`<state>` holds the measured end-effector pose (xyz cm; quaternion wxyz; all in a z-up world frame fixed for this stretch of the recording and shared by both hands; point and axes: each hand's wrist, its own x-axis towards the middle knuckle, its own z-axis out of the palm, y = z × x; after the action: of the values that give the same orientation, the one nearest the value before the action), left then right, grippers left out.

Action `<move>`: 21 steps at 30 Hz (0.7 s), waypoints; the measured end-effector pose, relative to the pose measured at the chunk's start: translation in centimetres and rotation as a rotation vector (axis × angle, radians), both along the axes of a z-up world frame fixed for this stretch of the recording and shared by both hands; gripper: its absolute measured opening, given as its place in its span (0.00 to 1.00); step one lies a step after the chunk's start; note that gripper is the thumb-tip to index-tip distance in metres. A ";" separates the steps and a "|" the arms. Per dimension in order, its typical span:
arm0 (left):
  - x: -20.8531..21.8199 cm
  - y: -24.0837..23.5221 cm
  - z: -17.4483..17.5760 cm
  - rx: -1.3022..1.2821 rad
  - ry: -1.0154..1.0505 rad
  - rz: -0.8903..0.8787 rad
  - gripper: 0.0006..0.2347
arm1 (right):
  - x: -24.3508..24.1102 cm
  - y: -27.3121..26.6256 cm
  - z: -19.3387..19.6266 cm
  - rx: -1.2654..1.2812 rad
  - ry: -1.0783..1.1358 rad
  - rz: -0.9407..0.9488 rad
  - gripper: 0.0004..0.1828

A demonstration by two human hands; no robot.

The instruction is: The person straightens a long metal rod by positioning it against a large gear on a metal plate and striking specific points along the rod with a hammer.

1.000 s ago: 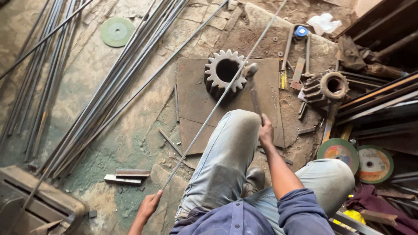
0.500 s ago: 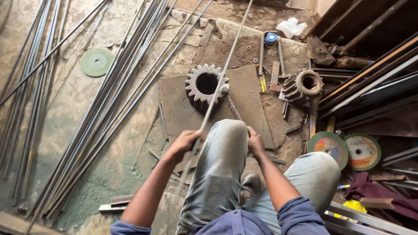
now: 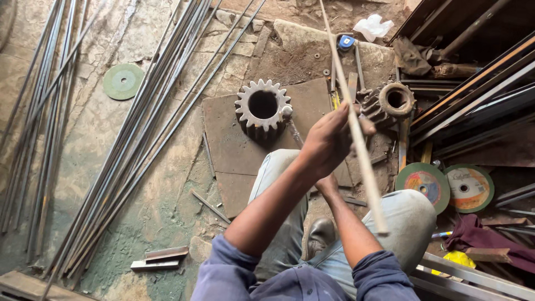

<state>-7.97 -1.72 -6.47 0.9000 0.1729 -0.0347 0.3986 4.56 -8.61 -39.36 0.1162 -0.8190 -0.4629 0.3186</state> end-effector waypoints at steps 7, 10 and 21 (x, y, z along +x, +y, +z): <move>2.2 0.9 1.3 -0.002 0.037 0.012 0.17 | 0.5 0.0 -0.5 0.024 0.002 0.020 0.30; 2.2 1.0 1.8 -0.002 0.023 0.002 0.19 | 0.4 -0.2 -0.6 0.044 0.003 0.021 0.29; -16.0 -3.6 -5.7 -0.256 0.921 0.053 0.11 | -0.8 -1.1 2.5 0.290 0.630 -0.198 0.17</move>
<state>-24.01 -5.35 -12.21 0.8253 0.2203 0.4214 0.3045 3.79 -9.69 -36.87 0.3986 -0.6962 -0.3634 0.4737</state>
